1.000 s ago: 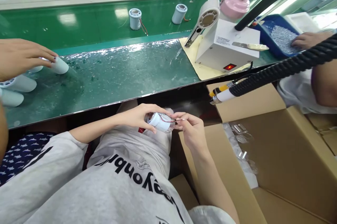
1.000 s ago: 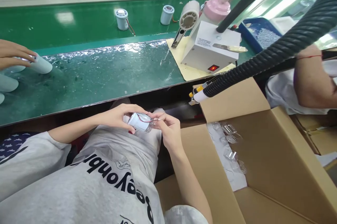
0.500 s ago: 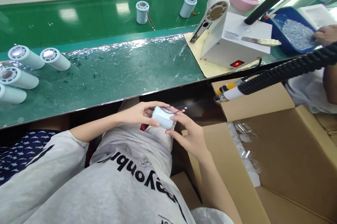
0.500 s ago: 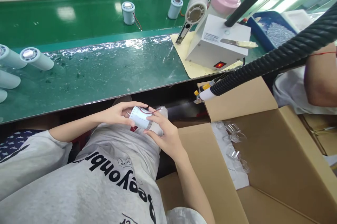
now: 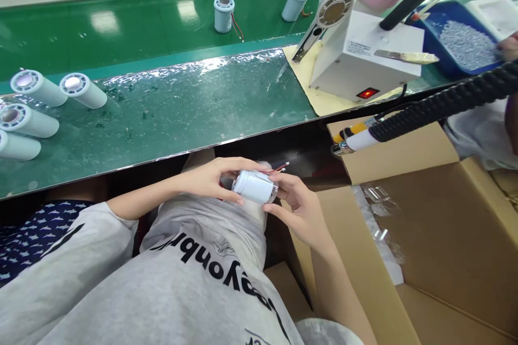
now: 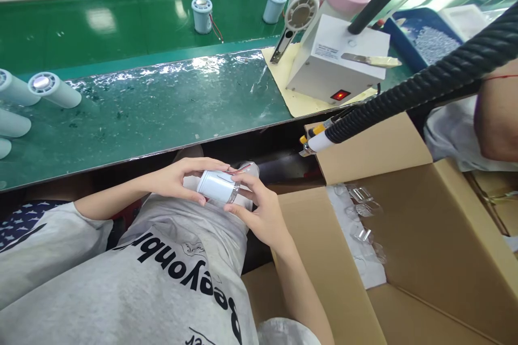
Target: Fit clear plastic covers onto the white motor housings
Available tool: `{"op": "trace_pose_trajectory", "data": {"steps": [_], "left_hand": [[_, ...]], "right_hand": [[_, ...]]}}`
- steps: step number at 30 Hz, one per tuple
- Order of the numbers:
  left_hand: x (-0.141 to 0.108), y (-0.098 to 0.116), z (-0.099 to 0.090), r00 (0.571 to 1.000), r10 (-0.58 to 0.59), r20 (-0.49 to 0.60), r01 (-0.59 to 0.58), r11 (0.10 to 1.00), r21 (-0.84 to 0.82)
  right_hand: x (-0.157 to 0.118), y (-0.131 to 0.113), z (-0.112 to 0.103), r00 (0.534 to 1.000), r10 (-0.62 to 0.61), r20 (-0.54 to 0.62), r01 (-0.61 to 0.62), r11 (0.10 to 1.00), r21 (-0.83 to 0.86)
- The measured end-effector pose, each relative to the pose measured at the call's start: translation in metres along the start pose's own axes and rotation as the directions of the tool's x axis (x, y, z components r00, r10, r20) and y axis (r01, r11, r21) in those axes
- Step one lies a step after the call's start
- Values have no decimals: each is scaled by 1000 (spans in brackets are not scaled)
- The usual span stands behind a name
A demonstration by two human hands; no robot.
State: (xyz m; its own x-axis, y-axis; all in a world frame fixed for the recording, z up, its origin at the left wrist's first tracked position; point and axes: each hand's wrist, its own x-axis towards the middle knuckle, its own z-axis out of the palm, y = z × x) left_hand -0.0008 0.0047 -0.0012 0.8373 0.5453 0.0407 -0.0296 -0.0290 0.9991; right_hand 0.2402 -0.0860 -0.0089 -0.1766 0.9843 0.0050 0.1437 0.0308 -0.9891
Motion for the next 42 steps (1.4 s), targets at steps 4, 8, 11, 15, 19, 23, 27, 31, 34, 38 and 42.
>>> {"op": "trace_pose_trajectory", "data": {"steps": [4, 8, 11, 15, 19, 23, 27, 31, 34, 38, 42], "left_hand": [[-2, 0, -1, 1000, 8, 2, -8, 1000, 25], [-2, 0, -2, 1000, 6, 7, -6, 999, 42], [-1, -1, -2, 1000, 4, 14, -5, 998, 57], [-1, -1, -2, 999, 21, 37, -24, 997, 73], [-1, -1, -2, 998, 48, 46, -52, 994, 94], [-1, -1, -2, 997, 47, 60, -53, 993, 107], [-1, -2, -2, 997, 44, 62, -50, 993, 103], [-1, -1, -1, 998, 22, 55, -26, 997, 76], [-1, -2, 0, 999, -9, 46, 7, 999, 32], [10, -14, 0, 997, -70, 17, 71, 986, -153], [50, -37, 2, 989, -150, -10, 139, 937, -319]], "right_hand": [[0, -1, 1, 999, 45, 8, -46, 997, 68], [1, -3, 2, 996, 86, 29, -90, 985, 150], [2, -3, 3, 990, 133, 42, -138, 972, 187], [3, -1, 3, 983, 179, 33, -182, 958, 221], [4, 3, 5, 972, 235, 30, -233, 924, 303], [6, 6, 9, 953, 302, 24, -289, 881, 374], [7, 5, 12, 931, 362, 51, -348, 833, 431], [8, 2, 13, 911, 392, 128, -405, 796, 450], [9, 3, 14, 901, 402, 161, -428, 767, 478], [12, 18, 16, 913, 384, 139, -392, 727, 563], [19, 46, 13, 905, 422, -50, -246, 616, 748]]}}
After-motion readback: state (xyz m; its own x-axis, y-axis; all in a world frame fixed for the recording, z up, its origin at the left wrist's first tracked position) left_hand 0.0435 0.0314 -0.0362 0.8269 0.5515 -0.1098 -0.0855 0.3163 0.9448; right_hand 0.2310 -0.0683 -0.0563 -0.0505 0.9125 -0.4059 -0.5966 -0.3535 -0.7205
